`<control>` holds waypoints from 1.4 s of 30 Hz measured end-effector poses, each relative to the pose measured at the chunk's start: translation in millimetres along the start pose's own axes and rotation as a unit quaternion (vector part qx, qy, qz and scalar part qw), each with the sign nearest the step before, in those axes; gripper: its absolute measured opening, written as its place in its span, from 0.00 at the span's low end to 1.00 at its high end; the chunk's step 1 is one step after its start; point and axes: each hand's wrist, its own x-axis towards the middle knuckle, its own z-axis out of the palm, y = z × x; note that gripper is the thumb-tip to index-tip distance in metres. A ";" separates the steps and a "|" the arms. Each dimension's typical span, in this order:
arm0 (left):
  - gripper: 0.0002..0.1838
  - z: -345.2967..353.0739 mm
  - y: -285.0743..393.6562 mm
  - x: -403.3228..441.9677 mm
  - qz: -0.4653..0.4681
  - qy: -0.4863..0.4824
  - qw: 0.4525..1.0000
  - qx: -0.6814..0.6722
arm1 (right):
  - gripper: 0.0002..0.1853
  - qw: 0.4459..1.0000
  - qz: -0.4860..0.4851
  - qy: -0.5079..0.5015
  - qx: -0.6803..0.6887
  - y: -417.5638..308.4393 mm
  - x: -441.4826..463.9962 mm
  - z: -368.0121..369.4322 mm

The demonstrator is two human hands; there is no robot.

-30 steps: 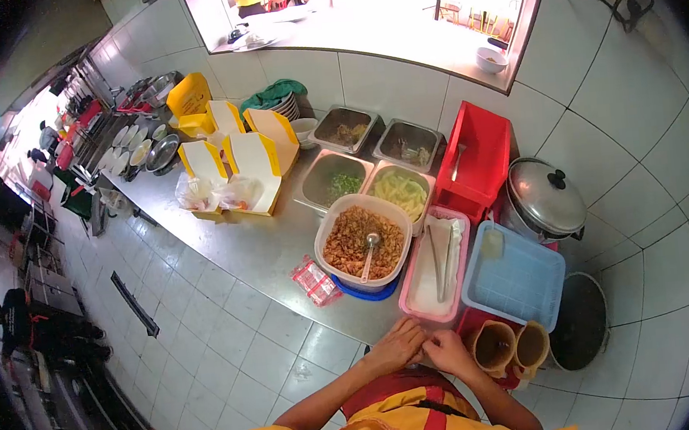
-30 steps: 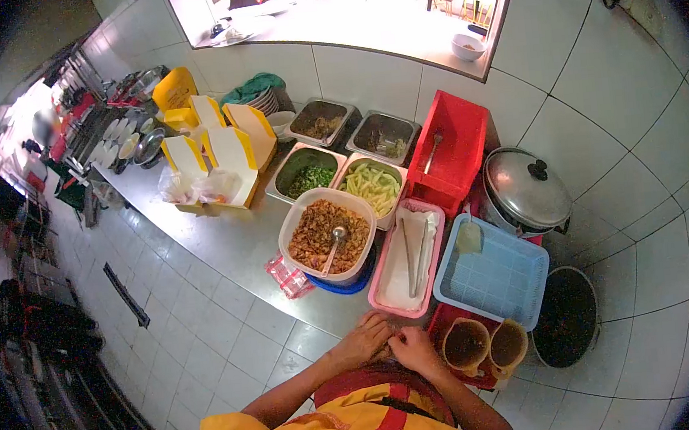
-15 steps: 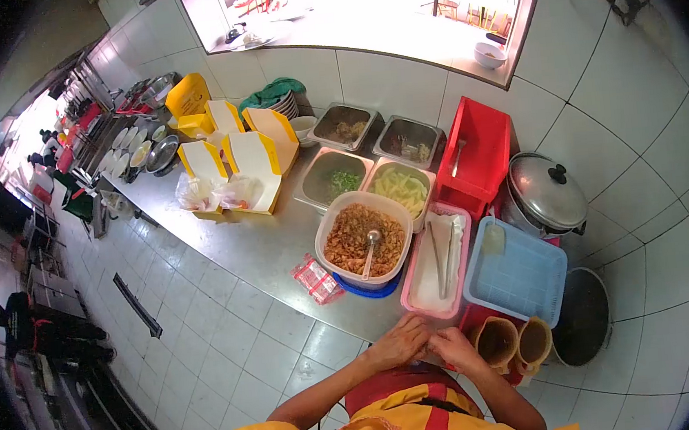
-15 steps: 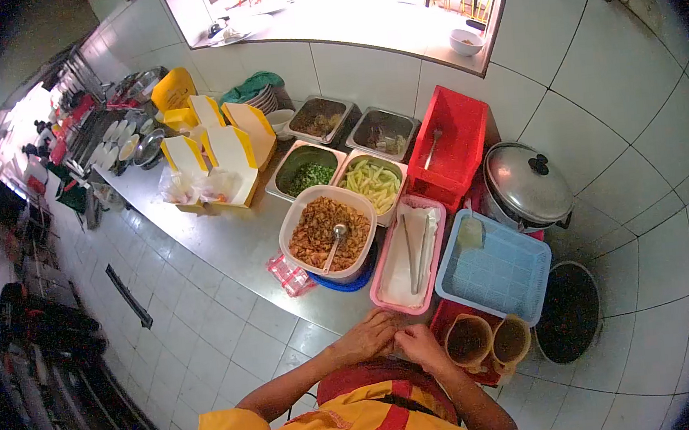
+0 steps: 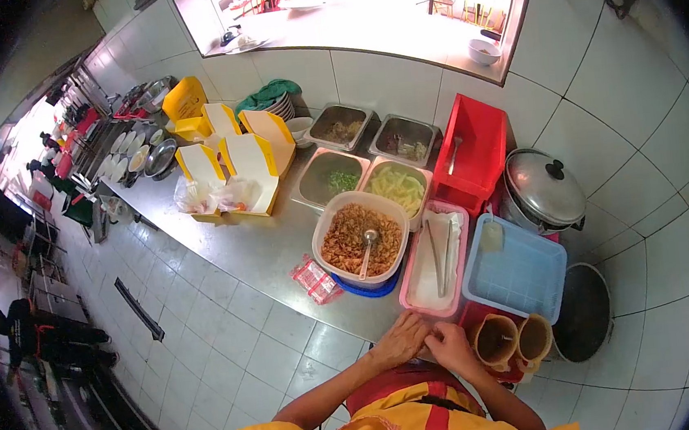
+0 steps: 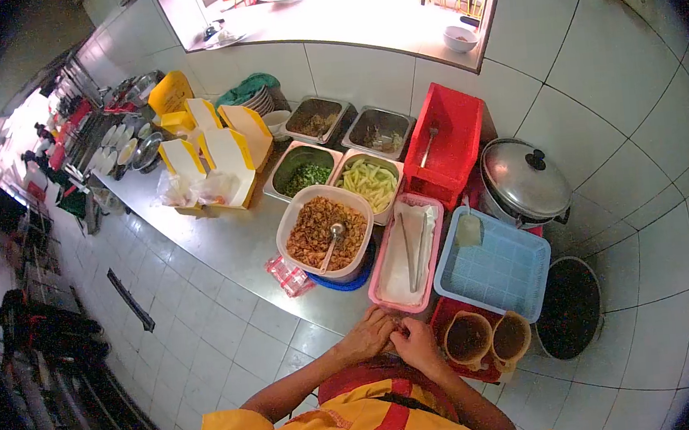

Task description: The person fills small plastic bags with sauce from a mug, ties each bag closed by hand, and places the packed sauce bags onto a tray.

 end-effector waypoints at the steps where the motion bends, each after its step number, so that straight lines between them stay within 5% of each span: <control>1: 0.20 -0.5 0.7 0.0 0.000 0.000 1.000 0.001 | 0.11 1.000 -0.004 0.004 0.002 -1.7 -0.3 0.3; 18: 0.16 8.2 -1.0 -12.6 -0.077 0.040 0.993 -0.078 | 0.11 0.999 0.011 0.039 0.026 5.2 1.0 13.0; 27: 0.16 -9.6 1.5 -6.0 0.003 0.029 0.998 0.057 | 0.15 0.994 0.083 -0.018 0.062 1.4 4.2 0.7; 42: 0.20 2.3 -4.5 -9.1 0.013 0.063 0.998 -0.020 | 0.11 0.949 0.202 -0.158 0.182 9.0 4.5 -10.9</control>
